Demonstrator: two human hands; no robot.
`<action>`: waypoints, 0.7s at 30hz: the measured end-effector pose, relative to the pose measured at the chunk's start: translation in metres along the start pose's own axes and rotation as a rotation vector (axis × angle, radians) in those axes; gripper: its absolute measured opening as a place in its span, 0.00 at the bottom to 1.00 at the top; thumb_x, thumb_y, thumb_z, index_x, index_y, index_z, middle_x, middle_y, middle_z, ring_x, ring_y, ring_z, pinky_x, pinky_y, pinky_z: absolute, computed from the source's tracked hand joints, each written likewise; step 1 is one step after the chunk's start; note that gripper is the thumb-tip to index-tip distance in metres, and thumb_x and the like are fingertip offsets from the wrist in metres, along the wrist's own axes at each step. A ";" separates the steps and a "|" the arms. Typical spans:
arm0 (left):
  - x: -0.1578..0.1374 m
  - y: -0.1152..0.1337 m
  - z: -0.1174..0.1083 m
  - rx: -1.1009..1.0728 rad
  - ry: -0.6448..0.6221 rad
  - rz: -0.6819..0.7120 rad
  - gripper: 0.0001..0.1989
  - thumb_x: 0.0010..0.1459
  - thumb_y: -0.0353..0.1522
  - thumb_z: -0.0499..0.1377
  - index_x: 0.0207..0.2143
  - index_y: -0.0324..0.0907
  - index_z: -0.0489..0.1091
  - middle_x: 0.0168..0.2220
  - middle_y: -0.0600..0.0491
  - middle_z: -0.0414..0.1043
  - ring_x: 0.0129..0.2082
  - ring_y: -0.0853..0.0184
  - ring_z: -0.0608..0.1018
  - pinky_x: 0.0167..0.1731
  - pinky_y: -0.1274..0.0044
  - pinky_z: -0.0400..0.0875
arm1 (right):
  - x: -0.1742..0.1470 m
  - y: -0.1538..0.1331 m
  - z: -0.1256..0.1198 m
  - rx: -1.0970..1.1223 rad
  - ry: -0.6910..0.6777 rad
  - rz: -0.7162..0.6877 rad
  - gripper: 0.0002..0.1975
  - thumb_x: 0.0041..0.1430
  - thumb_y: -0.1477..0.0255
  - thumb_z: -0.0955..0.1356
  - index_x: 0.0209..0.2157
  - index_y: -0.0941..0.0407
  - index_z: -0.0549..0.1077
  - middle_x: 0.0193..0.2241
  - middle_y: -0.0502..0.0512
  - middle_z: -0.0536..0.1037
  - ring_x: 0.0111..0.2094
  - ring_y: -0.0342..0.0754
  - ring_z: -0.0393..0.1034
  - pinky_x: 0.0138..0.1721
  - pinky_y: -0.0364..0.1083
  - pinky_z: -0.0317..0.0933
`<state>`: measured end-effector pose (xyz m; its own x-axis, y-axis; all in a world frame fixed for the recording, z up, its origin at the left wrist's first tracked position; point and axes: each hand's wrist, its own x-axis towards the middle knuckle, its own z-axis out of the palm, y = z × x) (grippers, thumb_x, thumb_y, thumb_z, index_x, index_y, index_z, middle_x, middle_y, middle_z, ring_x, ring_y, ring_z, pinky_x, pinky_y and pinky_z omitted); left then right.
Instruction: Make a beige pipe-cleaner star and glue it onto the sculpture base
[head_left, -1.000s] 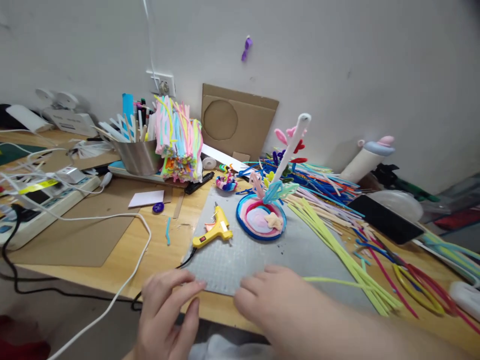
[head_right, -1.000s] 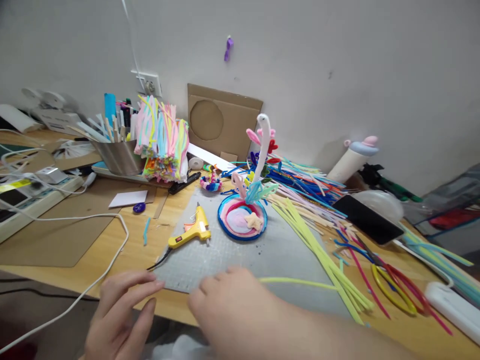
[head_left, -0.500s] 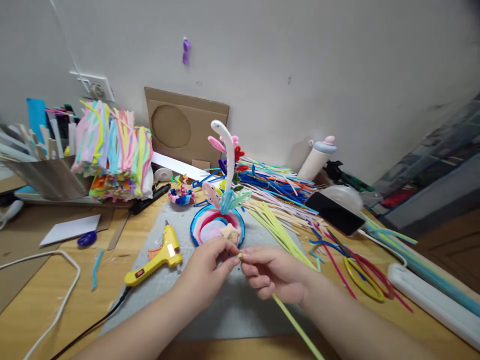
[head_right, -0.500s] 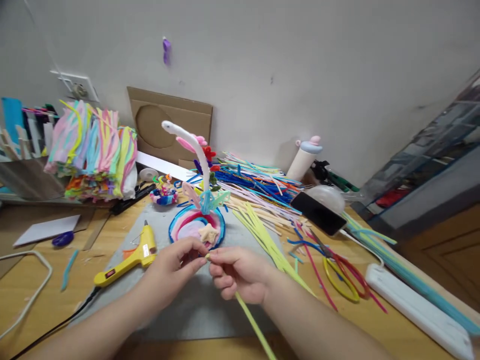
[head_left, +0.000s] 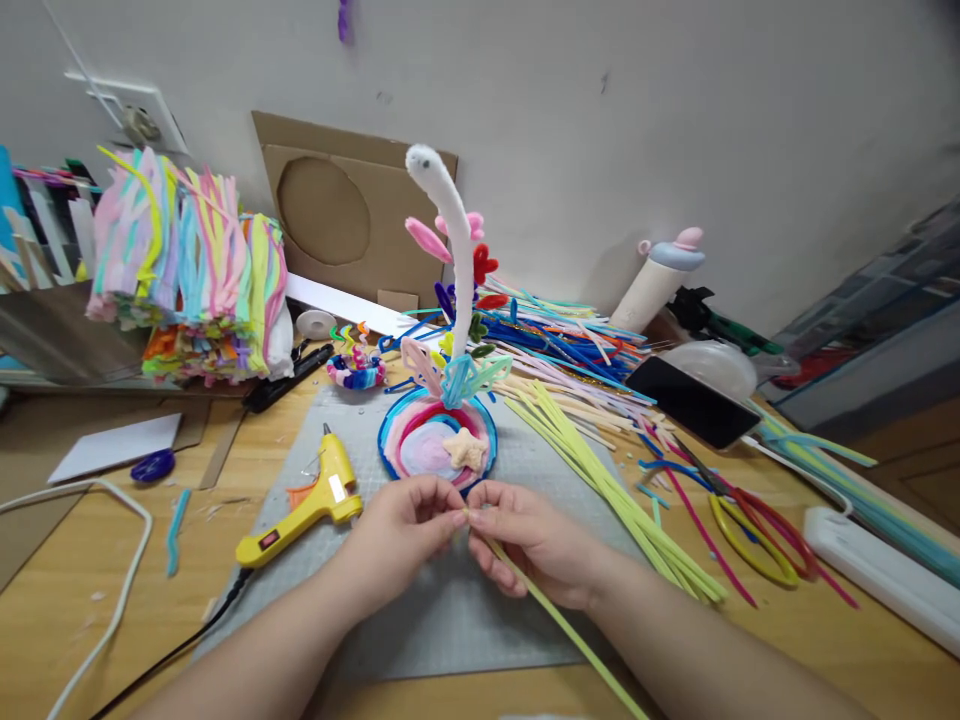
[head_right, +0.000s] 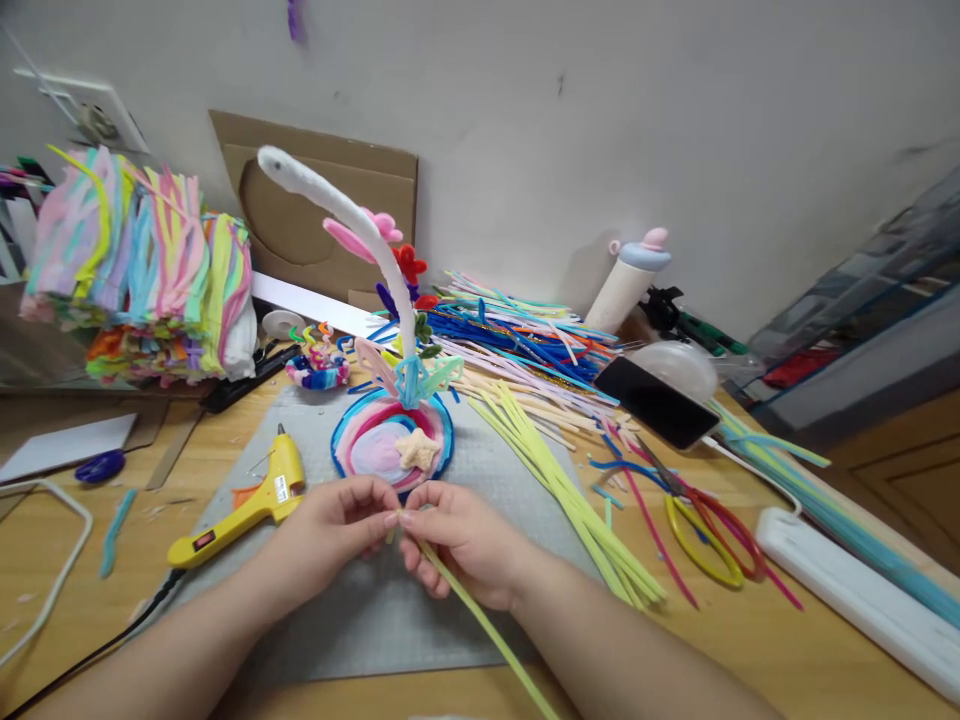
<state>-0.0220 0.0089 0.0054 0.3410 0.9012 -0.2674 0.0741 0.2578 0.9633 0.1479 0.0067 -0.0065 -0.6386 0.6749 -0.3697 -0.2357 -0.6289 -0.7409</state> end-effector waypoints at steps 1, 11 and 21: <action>0.000 -0.001 -0.001 -0.054 -0.005 -0.027 0.14 0.46 0.39 0.65 0.25 0.37 0.68 0.20 0.57 0.68 0.18 0.74 0.66 0.20 0.81 0.59 | 0.000 0.001 0.001 -0.026 0.020 0.000 0.14 0.53 0.63 0.70 0.33 0.57 0.64 0.17 0.47 0.73 0.11 0.36 0.61 0.10 0.33 0.51; -0.003 -0.007 0.004 -0.510 0.000 -0.200 0.15 0.41 0.36 0.69 0.24 0.37 0.68 0.17 0.58 0.66 0.17 0.77 0.65 0.21 0.83 0.57 | 0.004 0.017 0.005 0.037 -0.014 0.021 0.21 0.56 0.56 0.65 0.30 0.62 0.70 0.17 0.54 0.75 0.08 0.35 0.59 0.06 0.33 0.42; -0.005 -0.012 0.011 -0.593 0.022 -0.288 0.15 0.42 0.38 0.70 0.30 0.41 0.70 0.20 0.56 0.72 0.20 0.72 0.71 0.25 0.80 0.60 | 0.004 0.019 0.002 0.294 -0.055 0.112 0.15 0.53 0.62 0.68 0.25 0.60 0.68 0.13 0.49 0.71 0.08 0.35 0.59 0.07 0.34 0.39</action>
<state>-0.0145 -0.0022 -0.0049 0.3652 0.7729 -0.5189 -0.3717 0.6321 0.6799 0.1392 -0.0031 -0.0208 -0.7094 0.5783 -0.4028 -0.3582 -0.7881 -0.5006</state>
